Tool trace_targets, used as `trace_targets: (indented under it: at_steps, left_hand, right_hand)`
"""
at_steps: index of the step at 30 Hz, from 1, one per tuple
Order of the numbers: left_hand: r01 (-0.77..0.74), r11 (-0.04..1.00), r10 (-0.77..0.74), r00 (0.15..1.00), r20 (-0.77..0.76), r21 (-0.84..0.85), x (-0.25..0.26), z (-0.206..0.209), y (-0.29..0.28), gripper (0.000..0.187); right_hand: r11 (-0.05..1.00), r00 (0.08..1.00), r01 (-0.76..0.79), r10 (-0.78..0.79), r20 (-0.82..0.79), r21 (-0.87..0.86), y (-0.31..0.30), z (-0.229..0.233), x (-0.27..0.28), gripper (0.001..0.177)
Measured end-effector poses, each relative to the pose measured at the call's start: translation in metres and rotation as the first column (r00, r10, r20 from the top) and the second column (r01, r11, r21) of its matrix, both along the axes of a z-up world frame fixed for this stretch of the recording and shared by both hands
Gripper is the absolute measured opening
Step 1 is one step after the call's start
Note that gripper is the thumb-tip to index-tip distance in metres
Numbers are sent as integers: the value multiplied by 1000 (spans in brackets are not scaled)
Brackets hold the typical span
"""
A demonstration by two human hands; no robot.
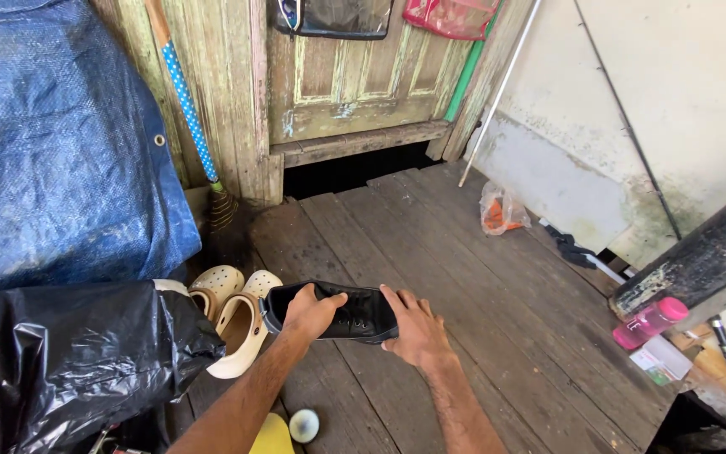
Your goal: Cleaning a black shoe using a yellow sponge
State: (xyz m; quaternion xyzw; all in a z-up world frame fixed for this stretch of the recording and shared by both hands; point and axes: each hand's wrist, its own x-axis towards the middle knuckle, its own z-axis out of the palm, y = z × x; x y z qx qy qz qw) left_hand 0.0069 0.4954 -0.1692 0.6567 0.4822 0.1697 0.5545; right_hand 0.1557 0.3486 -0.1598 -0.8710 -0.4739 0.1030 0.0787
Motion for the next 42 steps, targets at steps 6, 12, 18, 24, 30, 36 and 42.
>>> trace_targets:
  at_steps: [6,12,18,24,30,36,42]
  left_hand:
    - [-46,999,44,990,131,9,0,-40,20,68]
    - [96,972,-55,980,190,-215,-11,-55,18,71]
    - [175,957,-109,956,273,-233,-3,-118,28,60]
    - [249,956,-228,964,139,-153,2,-140,24,50]
    - [250,966,-243,963,114,-59,36,-217,41,55]
    - [306,928,-278,948,152,-213,35,-200,39,42]
    - [363,924,-352,930,106,-119,52,-234,41,47]
  right_hand:
    - [994,994,92,-95,56,51,4,-4,-19,105]
    - [983,989,147,-142,47,-109,1,-24,-48,92]
    - [967,981,188,-194,-18,-171,-6,-60,-78,88]
    - [945,953,246,-277,-127,-214,5,-97,-89,94]
    - [951,939,287,-303,-160,-115,19,-155,-76,87]
    - [938,932,336,-345,-113,-85,24,-171,-68,77]
    - [935,934,330,-343,-99,-130,24,-202,-55,74]
